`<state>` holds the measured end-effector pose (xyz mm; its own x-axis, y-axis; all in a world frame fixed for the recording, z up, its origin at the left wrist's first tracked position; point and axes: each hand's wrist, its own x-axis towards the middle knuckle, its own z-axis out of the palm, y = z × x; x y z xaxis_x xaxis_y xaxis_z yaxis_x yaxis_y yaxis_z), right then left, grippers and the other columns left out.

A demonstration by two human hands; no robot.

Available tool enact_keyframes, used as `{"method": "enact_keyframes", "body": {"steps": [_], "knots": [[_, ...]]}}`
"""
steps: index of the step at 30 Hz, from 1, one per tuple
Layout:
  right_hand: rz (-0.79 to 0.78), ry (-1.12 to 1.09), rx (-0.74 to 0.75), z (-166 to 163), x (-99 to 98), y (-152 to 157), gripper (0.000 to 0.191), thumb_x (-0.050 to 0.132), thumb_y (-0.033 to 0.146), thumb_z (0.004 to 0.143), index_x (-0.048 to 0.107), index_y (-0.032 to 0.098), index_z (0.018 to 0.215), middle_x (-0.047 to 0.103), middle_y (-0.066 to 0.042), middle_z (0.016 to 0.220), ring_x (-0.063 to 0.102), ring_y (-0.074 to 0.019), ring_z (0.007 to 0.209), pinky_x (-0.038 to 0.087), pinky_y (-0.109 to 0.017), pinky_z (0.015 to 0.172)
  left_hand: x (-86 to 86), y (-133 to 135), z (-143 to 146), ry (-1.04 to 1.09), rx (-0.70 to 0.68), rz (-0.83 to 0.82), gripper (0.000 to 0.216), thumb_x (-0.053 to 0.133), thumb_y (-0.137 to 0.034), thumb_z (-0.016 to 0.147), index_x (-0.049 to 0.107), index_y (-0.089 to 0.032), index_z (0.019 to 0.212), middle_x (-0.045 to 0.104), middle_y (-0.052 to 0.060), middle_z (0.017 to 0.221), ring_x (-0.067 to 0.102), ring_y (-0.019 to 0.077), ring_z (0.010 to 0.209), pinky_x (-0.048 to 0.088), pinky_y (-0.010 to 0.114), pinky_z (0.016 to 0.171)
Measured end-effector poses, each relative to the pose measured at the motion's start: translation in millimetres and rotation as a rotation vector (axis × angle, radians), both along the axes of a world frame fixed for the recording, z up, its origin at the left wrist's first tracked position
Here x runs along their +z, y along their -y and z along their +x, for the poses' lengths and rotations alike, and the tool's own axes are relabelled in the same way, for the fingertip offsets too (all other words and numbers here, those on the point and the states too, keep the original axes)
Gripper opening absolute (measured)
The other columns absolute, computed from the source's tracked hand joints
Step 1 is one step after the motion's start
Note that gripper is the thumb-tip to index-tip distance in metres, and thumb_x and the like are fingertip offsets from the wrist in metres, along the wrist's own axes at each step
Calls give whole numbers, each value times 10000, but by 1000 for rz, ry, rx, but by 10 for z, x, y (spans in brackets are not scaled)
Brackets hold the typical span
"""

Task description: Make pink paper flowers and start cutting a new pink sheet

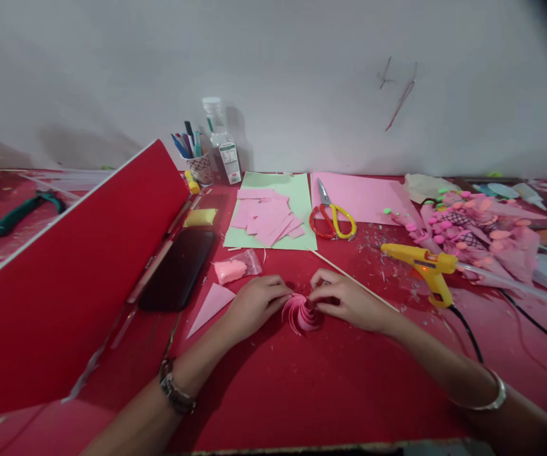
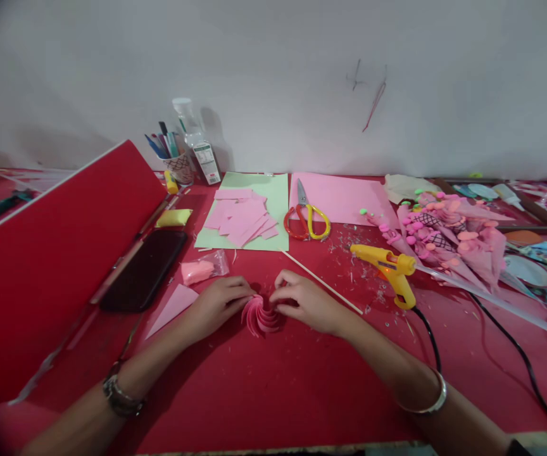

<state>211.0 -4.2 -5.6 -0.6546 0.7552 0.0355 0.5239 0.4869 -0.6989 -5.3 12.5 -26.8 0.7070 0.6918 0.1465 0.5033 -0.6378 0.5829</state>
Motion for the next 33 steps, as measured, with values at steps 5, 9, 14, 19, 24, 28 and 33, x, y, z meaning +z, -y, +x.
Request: {"method": "enact_keyframes", "body": {"steps": [5, 9, 14, 19, 24, 28, 33], "knots": [[48, -16, -46, -4, -29, 7, 118, 503, 141, 806, 614, 173, 829, 478, -34, 853, 489, -119, 788, 399, -236, 722, -6, 0, -9, 13, -14, -16, 226, 397, -242, 872, 613, -177, 891, 580, 25, 823, 533, 118, 745, 399, 224, 660], [69, -57, -67, 2, -66, 7, 111, 504, 137, 804, 608, 174, 819, 483, -28, 828, 484, -115, 762, 400, -228, 694, -15, -1, -31, -1, -36, 4, 246, 388, -244, 875, 627, -183, 882, 571, 26, 819, 524, 118, 738, 395, 227, 657], [65, -100, -89, 6, -88, 9, 103, 508, 131, 796, 599, 177, 808, 479, -26, 822, 480, -115, 758, 402, -224, 678, -23, 4, -39, 39, -56, -29, 236, 388, -229, 877, 612, -198, 948, 573, 27, 859, 531, 116, 780, 407, 223, 689], [-16, -144, -147, -4, -90, 44, 157, 496, 108, 774, 523, 185, 909, 472, -14, 839, 453, -79, 612, 387, -194, 547, 29, 20, -33, 60, -21, -86, 206, 410, -201, 863, 578, -197, 983, 566, 35, 919, 529, 124, 842, 419, 236, 739], [84, -207, -149, -1, -50, 100, 87, 500, 110, 759, 488, 183, 806, 491, -8, 788, 458, -98, 661, 392, -216, 606, 166, 60, -86, 63, 38, -31, 266, 459, -129, 794, 519, -203, 1043, 547, 33, 963, 520, 134, 857, 423, 264, 755], [123, -187, -91, -17, -44, 130, 57, 514, 199, 797, 543, 186, 845, 508, -25, 821, 480, -109, 722, 396, -227, 650, 215, 85, -92, 141, 90, 36, 139, 452, -151, 813, 548, -189, 906, 564, 15, 862, 523, 116, 799, 425, 247, 725], [50, -207, -180, -59, -70, 157, 105, 526, 276, 799, 534, 172, 783, 500, -12, 744, 453, -85, 589, 385, -199, 536, 177, 104, -39, 138, 64, 88, 109, 469, -213, 827, 573, -178, 834, 591, 14, 786, 533, 103, 706, 432, 222, 642]]}}
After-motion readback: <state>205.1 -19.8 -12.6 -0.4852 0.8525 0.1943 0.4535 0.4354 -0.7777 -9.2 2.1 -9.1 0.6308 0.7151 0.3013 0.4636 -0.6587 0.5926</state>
